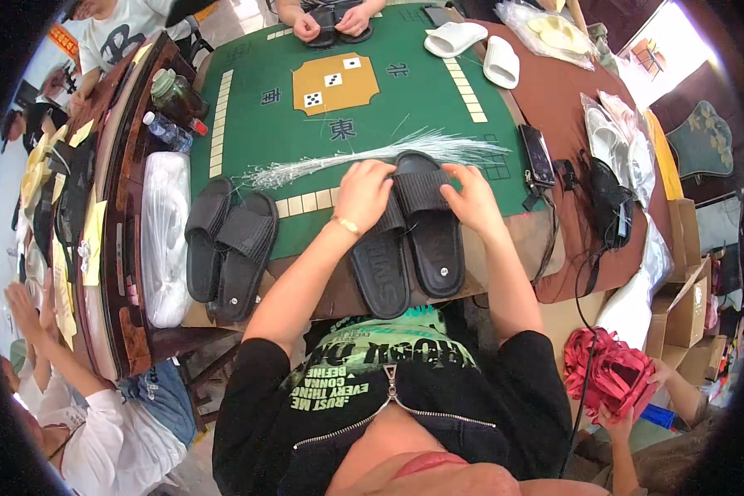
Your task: The person connects pairs of slippers together by threading and fastening plastic ties through them by hand.
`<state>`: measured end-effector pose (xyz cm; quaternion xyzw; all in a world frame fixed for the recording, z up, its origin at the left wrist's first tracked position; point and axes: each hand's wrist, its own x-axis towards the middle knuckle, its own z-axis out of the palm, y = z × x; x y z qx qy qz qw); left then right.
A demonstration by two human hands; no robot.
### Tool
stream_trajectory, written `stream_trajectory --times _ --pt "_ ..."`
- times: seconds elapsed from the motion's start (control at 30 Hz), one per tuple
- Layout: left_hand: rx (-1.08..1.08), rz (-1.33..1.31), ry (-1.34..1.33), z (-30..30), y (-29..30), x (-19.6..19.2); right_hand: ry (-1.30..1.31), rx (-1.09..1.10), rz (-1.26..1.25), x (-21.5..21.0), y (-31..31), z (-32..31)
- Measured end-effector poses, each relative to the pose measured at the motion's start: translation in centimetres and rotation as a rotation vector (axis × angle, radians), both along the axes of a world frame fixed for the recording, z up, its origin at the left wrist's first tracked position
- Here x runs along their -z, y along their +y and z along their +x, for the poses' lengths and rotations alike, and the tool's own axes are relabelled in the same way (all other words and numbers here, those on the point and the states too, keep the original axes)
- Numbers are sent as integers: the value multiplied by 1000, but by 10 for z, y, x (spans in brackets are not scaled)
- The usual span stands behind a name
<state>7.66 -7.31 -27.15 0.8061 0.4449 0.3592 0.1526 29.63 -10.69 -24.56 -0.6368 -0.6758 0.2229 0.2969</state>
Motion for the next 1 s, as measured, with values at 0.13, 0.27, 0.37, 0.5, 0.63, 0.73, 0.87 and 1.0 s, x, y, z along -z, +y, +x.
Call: stream_trajectory --times 0.13,0.27,0.37,0.5,0.63,0.73,0.87,1.0 --pt "80 -17 147 22 38 12 -65 -82 108 25 15 -14" --pt "180 -317 375 48 55 26 -98 44 217 24 -22 -23" --pt "286 -327 372 54 61 38 114 6 -19 14 -59 -30" --pt "331 -382 454 53 61 22 -295 -98 94 49 -75 -41" --pt "379 -435 511 53 68 17 -452 -83 -49 52 -62 -60" --pt "435 -417 536 53 70 13 -492 -73 -116 51 -52 -64" --pt "449 -490 479 51 72 10 -555 -70 -133 62 -46 -60" --pt "414 -473 577 56 68 13 -430 -105 -97 58 -54 -54"
